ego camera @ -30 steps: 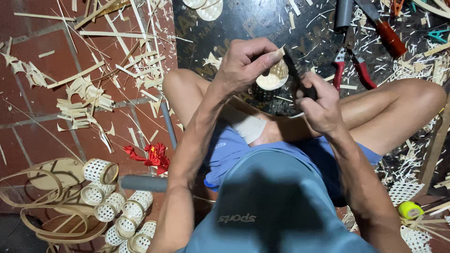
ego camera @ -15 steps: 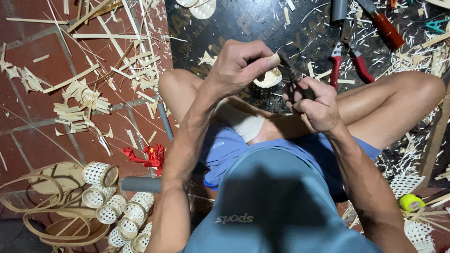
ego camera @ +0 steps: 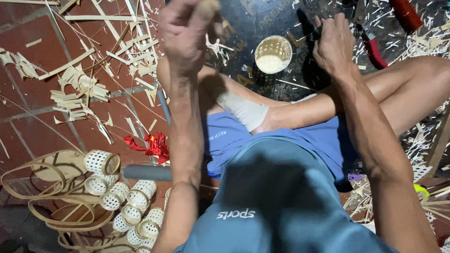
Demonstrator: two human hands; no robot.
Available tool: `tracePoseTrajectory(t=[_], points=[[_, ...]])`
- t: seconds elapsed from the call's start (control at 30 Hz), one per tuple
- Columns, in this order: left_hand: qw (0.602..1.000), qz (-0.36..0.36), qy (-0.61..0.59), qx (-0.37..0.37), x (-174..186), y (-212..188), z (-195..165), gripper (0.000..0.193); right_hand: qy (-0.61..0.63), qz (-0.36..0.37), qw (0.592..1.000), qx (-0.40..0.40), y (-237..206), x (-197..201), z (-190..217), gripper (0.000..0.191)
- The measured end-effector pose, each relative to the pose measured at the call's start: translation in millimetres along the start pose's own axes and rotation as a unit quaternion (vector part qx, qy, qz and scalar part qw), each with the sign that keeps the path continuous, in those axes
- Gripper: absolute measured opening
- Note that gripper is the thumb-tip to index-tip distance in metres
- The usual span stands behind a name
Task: The person sits on the floor weaving a small perforated bamboo basket, fitting and pressing thin bamboo strips into the woven body and tapping the basket with a gray cylindrical tool to seat the strips. They use pliers to trim or adjust a strip and bend a long bamboo strip by hand before continuing to weave.
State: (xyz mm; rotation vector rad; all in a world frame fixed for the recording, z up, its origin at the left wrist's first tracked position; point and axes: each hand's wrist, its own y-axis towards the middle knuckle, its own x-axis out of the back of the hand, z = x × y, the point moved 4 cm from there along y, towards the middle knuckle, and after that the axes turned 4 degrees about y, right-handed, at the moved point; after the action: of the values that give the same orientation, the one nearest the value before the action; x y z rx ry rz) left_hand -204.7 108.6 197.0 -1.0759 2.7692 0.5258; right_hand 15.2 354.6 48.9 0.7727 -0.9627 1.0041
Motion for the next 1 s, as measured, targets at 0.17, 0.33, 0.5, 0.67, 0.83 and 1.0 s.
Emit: tracePoseTrajectory(t=[0.17, 0.33, 0.5, 0.67, 0.83, 1.0], points=[[0.953, -0.032, -0.278, -0.115, 11.8, -8.5, -8.6, 0.023, -0.128, 0.008, 0.991, 0.027, 10.1, -7.9, 15.7, 0.031], [0.886, -0.139, -0.428, -0.111, 3.0, -8.8, 20.2, 0.027, 0.575, -0.049, 0.811, -0.099, -11.1, 31.0, 39.3, 0.034], [0.871, -0.203, -0.445, 0.040, -33.0, -22.8, 81.0, 0.027, 0.824, -0.223, 0.513, -0.094, -37.4, 49.5, 21.9, 0.023], [0.903, -0.150, 0.285, 0.284, -42.9, -75.8, 112.5, 0.050, 0.839, -0.305, 0.436, -0.111, -100.4, 74.9, -81.7, 0.013], [0.827, -0.019, 0.520, 0.211, -73.6, -92.6, 132.3, 0.031, 0.845, -0.267, 0.452, -0.102, -150.2, 65.4, -136.2, 0.017], [0.811, 0.146, 0.564, 0.062, -80.8, -37.4, 153.0, 0.015, 0.857, -0.244, 0.446, -0.087, -166.8, 67.8, -136.5, 0.018]])
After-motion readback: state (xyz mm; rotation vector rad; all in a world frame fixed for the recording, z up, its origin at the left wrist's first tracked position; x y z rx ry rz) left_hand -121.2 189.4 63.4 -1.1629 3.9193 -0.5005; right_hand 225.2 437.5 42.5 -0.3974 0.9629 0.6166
